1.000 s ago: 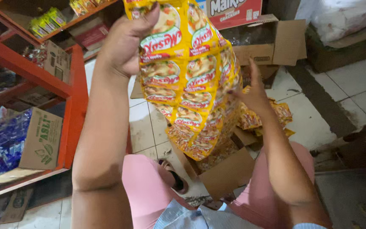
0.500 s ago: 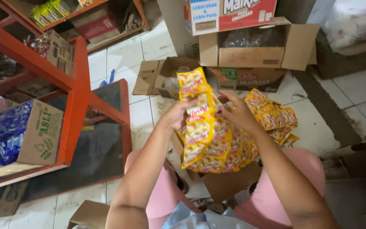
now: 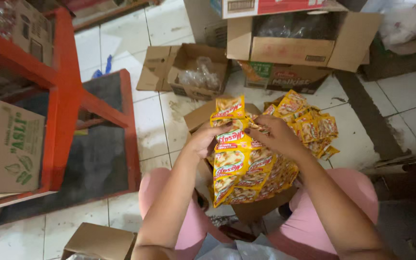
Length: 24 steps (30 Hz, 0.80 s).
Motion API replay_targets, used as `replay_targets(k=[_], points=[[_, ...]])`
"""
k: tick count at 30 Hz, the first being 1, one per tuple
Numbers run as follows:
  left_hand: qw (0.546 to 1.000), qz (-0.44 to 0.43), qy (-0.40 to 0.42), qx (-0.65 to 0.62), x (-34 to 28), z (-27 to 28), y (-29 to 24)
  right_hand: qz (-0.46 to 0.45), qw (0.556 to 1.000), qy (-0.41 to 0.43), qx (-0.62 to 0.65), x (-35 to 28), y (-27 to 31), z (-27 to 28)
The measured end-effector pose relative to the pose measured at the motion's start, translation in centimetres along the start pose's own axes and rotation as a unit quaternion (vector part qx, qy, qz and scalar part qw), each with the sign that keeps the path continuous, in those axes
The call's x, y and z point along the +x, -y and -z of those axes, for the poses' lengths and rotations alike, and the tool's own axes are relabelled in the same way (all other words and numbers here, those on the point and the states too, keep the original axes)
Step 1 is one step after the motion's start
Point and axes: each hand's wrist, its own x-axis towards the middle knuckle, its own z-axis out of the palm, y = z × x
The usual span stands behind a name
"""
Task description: The person packs seasoning packets into a cardboard box by hand while sitting on the tiled floor of a storage room.
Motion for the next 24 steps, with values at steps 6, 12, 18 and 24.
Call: replay_targets(k=[6, 12, 18, 24], points=[[0.985, -0.109, -0.109, 0.082, 2.4, 2.6, 2.5, -0.095, 0.995, -0.004, -0.018, 1.1, -1.7, -3.5], [0.967, -0.135, -0.045, 0.213, -0.7, 1.7, 0.9, -0.034, 0.995, 0.034, 0.09, 1.5, -0.5, -3.8], [0.985, -0.123, -0.039, 0.119, -3.6, 0.6, 0.0, -0.019, 0.998, -0.009, 0.055, 0.6, 2.1, -4.4], [0.925, -0.215, -0.137, 0.283, -3.5, -0.1, 0.2, -0.016, 0.998, -0.066, 0.005, 1.4, 1.9, -5.3]])
